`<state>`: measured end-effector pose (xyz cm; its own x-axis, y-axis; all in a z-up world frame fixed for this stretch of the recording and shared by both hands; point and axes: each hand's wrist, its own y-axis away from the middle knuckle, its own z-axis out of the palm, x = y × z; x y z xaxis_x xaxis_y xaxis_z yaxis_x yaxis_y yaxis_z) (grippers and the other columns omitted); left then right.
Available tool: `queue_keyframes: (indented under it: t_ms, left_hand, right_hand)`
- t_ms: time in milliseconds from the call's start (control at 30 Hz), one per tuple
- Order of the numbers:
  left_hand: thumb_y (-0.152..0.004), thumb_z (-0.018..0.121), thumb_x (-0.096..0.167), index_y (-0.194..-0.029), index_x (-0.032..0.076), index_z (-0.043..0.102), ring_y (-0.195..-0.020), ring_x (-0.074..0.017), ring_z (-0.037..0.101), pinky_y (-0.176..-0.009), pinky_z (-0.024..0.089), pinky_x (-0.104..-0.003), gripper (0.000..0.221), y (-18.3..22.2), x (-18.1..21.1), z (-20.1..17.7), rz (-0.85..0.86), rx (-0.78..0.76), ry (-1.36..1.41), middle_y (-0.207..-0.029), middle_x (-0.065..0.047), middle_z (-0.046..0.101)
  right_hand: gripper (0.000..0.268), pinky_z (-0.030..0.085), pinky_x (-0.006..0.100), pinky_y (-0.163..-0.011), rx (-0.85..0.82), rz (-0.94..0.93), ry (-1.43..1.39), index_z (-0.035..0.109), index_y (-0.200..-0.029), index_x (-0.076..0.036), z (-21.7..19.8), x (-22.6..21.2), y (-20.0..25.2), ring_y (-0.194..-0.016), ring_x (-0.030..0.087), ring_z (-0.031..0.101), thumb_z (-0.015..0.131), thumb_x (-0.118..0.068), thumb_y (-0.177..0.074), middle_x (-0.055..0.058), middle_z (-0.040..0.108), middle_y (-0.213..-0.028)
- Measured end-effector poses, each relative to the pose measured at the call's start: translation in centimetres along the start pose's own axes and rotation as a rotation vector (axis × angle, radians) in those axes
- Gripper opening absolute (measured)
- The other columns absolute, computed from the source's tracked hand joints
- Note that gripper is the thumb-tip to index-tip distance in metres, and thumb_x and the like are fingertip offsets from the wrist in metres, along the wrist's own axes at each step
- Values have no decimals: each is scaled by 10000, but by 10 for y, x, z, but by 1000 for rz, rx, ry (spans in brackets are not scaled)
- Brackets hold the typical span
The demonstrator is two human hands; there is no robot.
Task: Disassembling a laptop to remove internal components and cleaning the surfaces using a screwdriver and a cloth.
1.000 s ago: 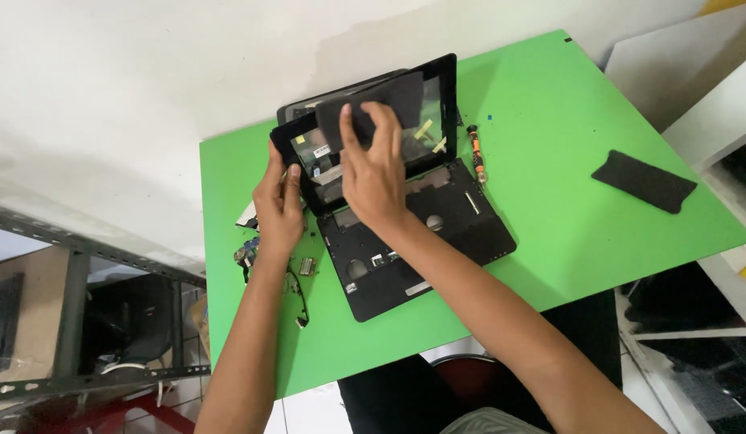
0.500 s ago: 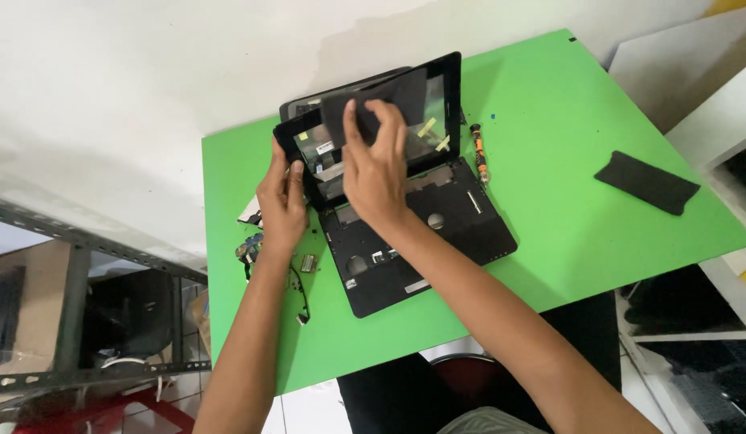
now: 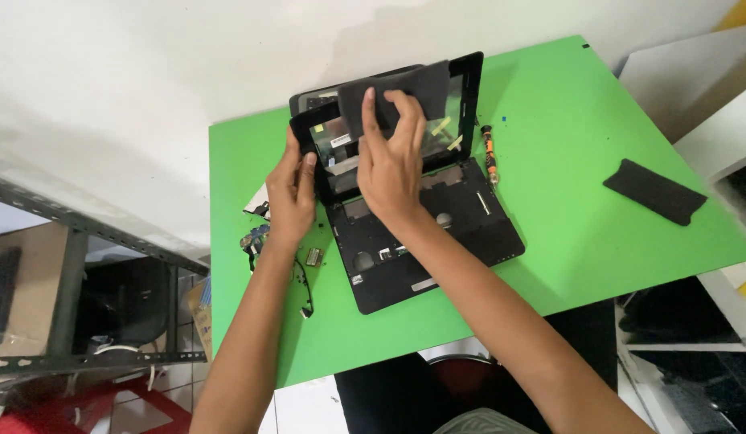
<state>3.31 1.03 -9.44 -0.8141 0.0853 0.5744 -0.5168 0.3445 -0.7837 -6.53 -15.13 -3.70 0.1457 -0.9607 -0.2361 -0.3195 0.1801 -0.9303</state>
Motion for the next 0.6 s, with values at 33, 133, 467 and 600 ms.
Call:
queue_keyframes:
  t_ms: [33,133,467,600]
  left_hand:
    - [-1077,512,-41,-1565,19,405,-1224,-411,632,-873,568,-495,503,-3,11,2,2,2,-2,-1392,-270,619]
    - [-1075,508,-61,-1557,9,407,-1298,-409,583,-975,549,-529,498,-14,35,2,8,22,2,-1425,-260,595]
    - [-1051,504,-55,-1474,69,534,-862,-245,685,-708,540,-387,441,-17,42,-5,-76,-30,5,-1210,-157,728]
    - [-1095,492,-27,-1572,42,407,-943,-205,660,-630,521,-352,489,-12,33,-4,-55,-21,22,-1326,-233,677]
  right_hand:
    - [520,580,454,-927,2,-3,-2,490,-1536,-61,9,-6,5,-1401,429,375,553,17,-1026,161,407,-1436]
    - [580,593,443,-908,-75,12,-56,487,-1527,-96,22,-29,8,-1384,462,383,587,39,-972,208,426,-1373]
    - [536,610,327,-726,-127,-132,-16,483,-1548,-148,22,-11,12,-1387,413,427,543,-40,-1026,169,464,-1395]
    - [490,613,411,-831,-31,-55,29,532,-1506,-55,4,4,6,-1387,431,390,554,-16,-1018,170,422,-1425]
